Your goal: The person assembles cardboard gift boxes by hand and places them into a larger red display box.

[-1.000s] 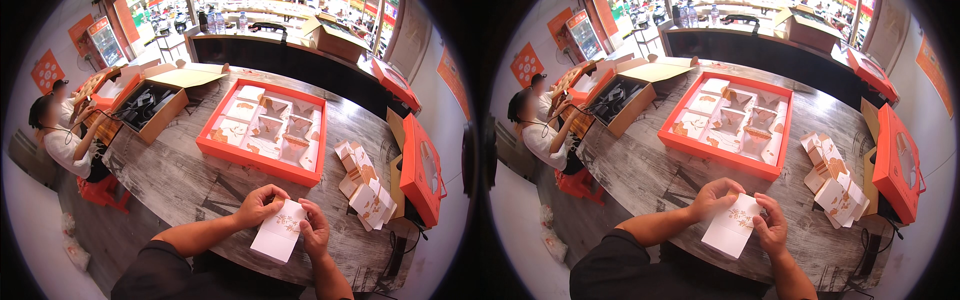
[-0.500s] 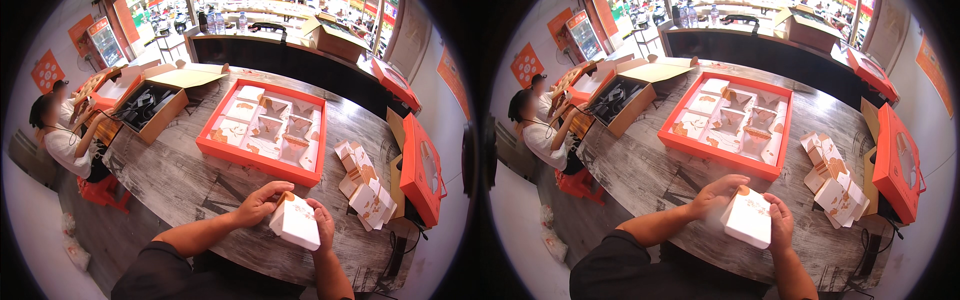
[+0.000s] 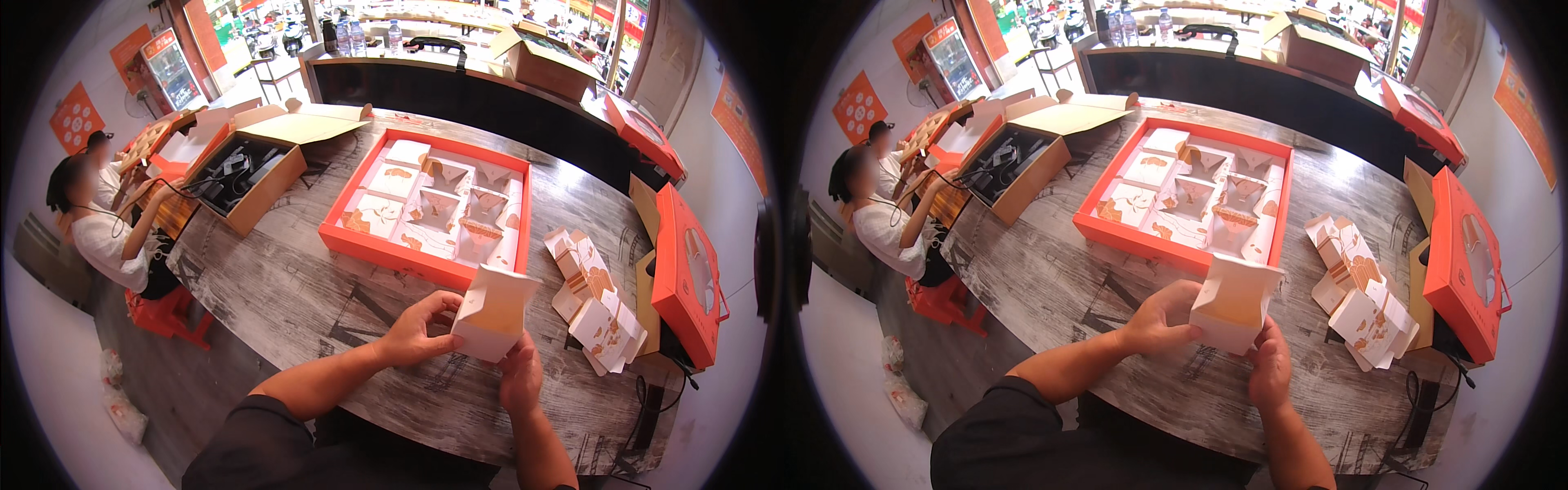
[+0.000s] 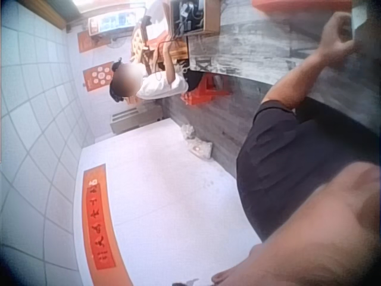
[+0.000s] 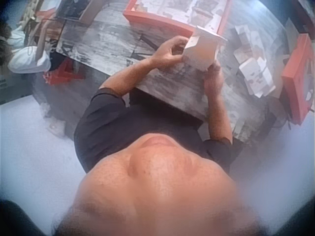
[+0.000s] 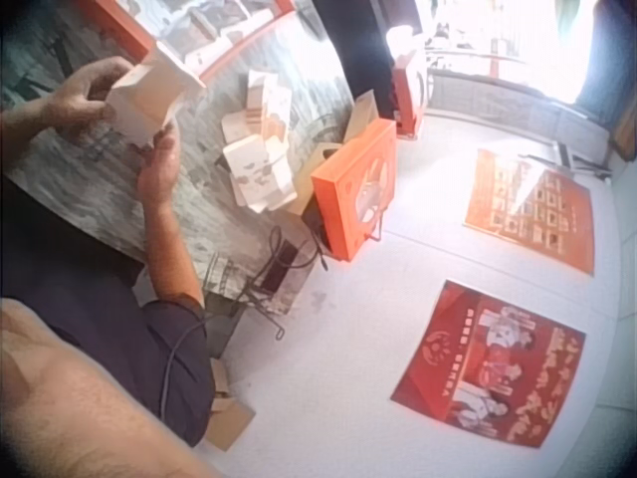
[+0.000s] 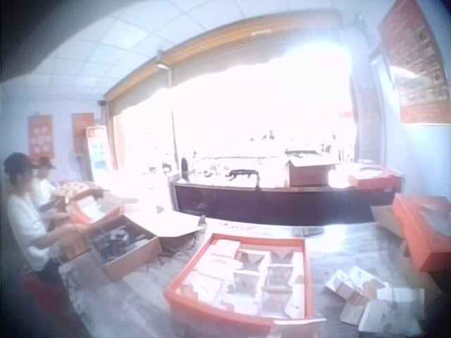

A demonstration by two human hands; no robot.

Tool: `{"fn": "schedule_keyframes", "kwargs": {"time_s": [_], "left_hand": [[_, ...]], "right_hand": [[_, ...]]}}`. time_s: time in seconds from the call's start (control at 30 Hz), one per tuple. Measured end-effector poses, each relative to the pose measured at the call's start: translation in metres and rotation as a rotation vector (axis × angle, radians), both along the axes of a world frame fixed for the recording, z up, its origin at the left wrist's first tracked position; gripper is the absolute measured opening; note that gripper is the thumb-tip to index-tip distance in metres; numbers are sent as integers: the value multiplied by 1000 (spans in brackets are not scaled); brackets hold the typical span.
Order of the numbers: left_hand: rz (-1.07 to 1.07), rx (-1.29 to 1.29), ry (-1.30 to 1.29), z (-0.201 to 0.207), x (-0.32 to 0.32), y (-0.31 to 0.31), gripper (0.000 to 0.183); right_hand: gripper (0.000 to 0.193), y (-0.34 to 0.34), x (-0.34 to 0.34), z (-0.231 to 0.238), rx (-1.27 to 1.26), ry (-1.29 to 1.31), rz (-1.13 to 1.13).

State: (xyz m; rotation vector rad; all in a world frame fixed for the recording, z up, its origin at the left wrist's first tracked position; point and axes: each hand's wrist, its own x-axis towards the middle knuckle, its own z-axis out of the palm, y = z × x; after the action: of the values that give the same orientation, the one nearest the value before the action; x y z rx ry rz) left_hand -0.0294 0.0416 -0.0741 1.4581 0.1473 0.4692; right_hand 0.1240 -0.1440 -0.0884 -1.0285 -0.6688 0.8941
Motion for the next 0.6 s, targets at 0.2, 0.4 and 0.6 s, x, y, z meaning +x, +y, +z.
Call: {"fn": "schedule_keyframes", "kwargs": {"time_s": [0.2, 0.4, 0.6], "left_hand": [[14, 55, 6, 3, -1, -3, 53], [10, 140, -146, 7, 1, -8, 63], [-15, 310, -123, 8, -3, -2, 53]], "right_hand": [[76, 6, -12, 6, 131, -403, -203], [71, 0, -7, -1, 92, -389, -106], [68, 0, -8, -2, 82, -400, -80]]}}
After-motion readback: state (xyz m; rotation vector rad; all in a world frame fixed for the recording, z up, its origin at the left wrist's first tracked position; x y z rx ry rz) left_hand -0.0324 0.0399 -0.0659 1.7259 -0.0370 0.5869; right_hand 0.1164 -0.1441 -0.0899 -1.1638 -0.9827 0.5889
